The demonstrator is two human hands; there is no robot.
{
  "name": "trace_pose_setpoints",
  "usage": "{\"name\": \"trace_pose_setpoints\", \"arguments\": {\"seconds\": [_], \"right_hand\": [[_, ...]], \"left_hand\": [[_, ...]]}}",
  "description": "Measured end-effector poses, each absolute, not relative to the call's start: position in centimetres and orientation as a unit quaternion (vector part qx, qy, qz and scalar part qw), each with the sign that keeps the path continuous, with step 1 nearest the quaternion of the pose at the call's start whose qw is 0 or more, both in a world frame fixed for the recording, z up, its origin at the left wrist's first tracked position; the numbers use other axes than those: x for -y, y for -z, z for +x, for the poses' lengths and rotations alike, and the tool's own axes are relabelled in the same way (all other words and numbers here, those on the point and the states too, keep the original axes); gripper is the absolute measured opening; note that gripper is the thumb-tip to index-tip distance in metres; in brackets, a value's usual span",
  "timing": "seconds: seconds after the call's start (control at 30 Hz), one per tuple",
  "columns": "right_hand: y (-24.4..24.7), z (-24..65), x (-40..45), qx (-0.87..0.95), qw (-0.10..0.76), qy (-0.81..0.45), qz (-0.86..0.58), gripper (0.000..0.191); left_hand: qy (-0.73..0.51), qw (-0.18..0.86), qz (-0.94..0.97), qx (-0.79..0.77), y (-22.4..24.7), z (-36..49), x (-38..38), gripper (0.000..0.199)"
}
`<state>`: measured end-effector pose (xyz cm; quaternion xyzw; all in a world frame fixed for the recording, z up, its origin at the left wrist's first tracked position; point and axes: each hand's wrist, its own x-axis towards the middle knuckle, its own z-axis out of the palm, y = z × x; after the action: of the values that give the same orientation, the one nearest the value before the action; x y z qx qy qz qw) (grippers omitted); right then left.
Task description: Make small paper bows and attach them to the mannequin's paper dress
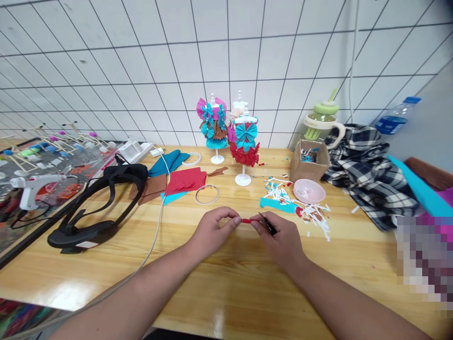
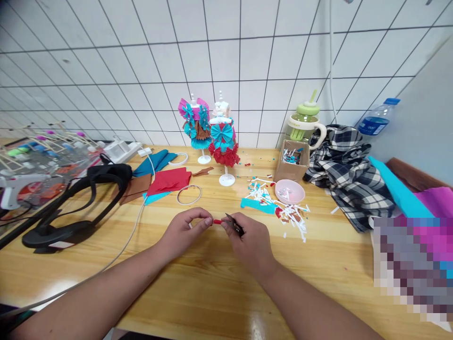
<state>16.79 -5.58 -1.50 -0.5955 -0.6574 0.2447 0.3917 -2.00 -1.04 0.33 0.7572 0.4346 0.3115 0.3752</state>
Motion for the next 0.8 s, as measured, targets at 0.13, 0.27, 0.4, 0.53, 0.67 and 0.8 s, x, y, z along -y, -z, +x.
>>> {"name": "trace_pose_setpoints", "arguments": {"seconds": [0.13, 0.27, 0.4, 0.53, 0.67, 0.8], "right_hand": [[1.8, 16.87, 5.38, 0.68, 0.342, -0.231, -0.606, 0.03], [1.89, 16.63, 5.39, 0.702, 0.304, -0.232, -0.601, 0.029], [1.82, 16.48, 5.3, 0.712, 0.318, -0.245, -0.577, 0.023], [1.75, 16.67, 5.08, 0.73, 0.38, -0.248, -0.511, 0.016], [1.77, 16.88, 5.13, 0.73, 0.394, -0.261, -0.493, 0.016], [1.64, 16.89, 5.23, 0.724, 0.379, -0.255, -0.517, 0.02]], "left_hand": [[-0.27, 0.232, 0.855, -0.376, -0.58, -2.26, 1.18, 0.036], [-0.226, 0.172, 0.889, -0.359, -0.91, -2.17, 1.52, 0.016], [-0.211, 0.165, 0.892, -0.364, -0.8, -2.06, 1.61, 0.018], [-0.214, 0.219, 0.87, -0.386, -0.54, -2.15, 1.35, 0.018], [-0.222, 0.277, 0.848, -0.393, -0.24, -2.23, 1.01, 0.018], [-0.236, 0.32, 0.835, -0.38, 0.03, -2.19, 1.03, 0.016]]}}
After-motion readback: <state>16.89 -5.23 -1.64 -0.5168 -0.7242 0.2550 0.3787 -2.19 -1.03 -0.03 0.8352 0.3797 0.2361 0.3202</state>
